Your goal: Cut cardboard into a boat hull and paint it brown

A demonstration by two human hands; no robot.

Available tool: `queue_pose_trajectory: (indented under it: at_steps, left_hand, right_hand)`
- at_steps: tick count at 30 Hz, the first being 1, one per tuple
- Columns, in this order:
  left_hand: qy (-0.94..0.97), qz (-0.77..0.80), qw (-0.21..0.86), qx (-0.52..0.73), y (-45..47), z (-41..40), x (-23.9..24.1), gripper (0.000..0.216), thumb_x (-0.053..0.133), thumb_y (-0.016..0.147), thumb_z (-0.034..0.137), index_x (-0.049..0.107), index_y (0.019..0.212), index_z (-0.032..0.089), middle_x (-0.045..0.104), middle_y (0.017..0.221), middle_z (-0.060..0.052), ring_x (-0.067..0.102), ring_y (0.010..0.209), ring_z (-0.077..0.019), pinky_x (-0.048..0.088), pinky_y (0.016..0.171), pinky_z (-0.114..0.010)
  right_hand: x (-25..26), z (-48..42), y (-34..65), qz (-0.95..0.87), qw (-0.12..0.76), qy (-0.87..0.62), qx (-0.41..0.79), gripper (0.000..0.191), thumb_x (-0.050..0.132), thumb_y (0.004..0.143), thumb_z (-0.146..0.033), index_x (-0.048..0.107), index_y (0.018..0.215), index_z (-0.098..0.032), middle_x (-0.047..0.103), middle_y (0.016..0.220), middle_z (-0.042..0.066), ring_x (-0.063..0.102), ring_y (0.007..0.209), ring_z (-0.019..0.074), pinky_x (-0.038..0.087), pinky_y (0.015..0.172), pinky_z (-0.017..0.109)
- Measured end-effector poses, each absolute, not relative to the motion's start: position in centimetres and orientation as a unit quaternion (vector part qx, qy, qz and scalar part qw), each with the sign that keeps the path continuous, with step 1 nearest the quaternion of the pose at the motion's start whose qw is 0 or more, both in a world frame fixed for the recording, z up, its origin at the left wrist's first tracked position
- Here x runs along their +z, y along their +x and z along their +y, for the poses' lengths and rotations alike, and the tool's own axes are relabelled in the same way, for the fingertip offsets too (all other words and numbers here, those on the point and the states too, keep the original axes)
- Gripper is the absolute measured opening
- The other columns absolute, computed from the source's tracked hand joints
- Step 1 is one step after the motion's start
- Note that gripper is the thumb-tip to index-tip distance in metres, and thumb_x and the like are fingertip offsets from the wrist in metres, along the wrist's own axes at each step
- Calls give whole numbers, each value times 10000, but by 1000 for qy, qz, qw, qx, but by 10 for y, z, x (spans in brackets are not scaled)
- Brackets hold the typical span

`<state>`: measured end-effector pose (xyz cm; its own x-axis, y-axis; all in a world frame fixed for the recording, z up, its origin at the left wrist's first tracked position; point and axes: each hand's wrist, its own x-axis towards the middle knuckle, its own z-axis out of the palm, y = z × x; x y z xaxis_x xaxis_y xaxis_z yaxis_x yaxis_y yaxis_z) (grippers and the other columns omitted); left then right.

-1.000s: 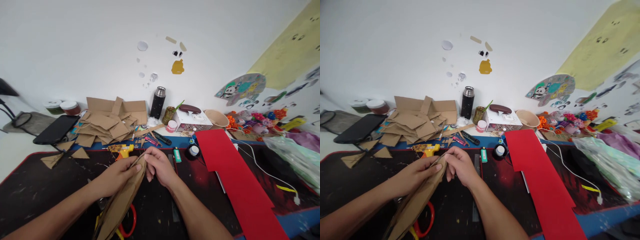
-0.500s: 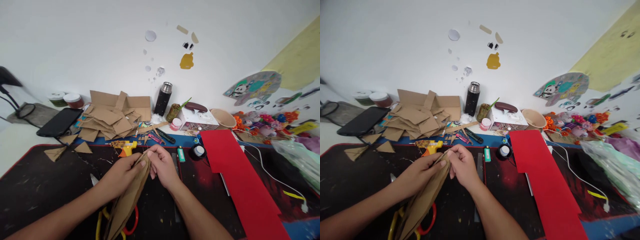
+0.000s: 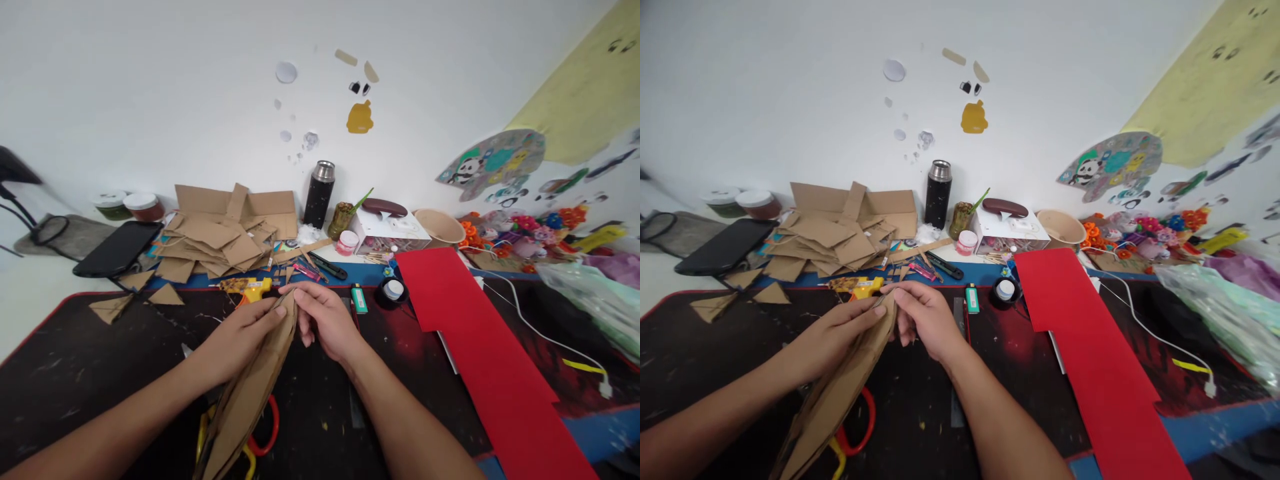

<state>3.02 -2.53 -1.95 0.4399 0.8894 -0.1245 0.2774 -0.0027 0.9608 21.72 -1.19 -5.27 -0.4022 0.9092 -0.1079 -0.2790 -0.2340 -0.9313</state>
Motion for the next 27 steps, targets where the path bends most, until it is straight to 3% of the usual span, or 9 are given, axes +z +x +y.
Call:
queue_pose_trajectory:
  at_steps: [5,11,18,23,27]
  left_hand:
    - [670,476,509,253,32,-29,-21,532,477,1002,656,780,914,227,819,969,-50,730,956,-296,559,916,-374]
    - [690,466,477,280,39,-34,-21,520,450,1035,606,786,876,243,823,951,-42,728,884,-265,561,911,-336]
    - [684,501,465,257,38,-34,-27,553,444,1025,642,784,854,241,815,889,-40,727,881,-276,560,839,-322]
    - [690,474,468,284,37,-32,-24,528,459,1046,596,802,856,244,827,938,-31,729,905,-261,564,900,-318]
    - [689,461,470,304,39,-32,-17,511,472,1043,566,804,833,240,827,908,-27,717,874,-254,574,926,-338]
  right_hand:
    - [-51,-12,215,-455,434,-355,692,404,756,934,-534,804,1072,-157,422,419,-128,405,316,76,300,354,180]
    - [-49,-16,207,-467,438,-395,659,320,738,909,-476,788,943,-162,561,537,-84,389,319,51,268,320,184]
    - [-55,-19,203,-490,437,-435,617,295,685,929,-436,804,966,-169,585,593,-66,419,331,57,300,311,190]
    - [-53,-17,206,-455,442,-387,669,349,722,934,-491,819,1017,-166,458,468,-105,345,335,62,297,343,190]
    - [-51,-15,210,-427,441,-345,710,438,727,945,-539,819,1118,-147,463,455,-102,370,340,71,297,356,198]
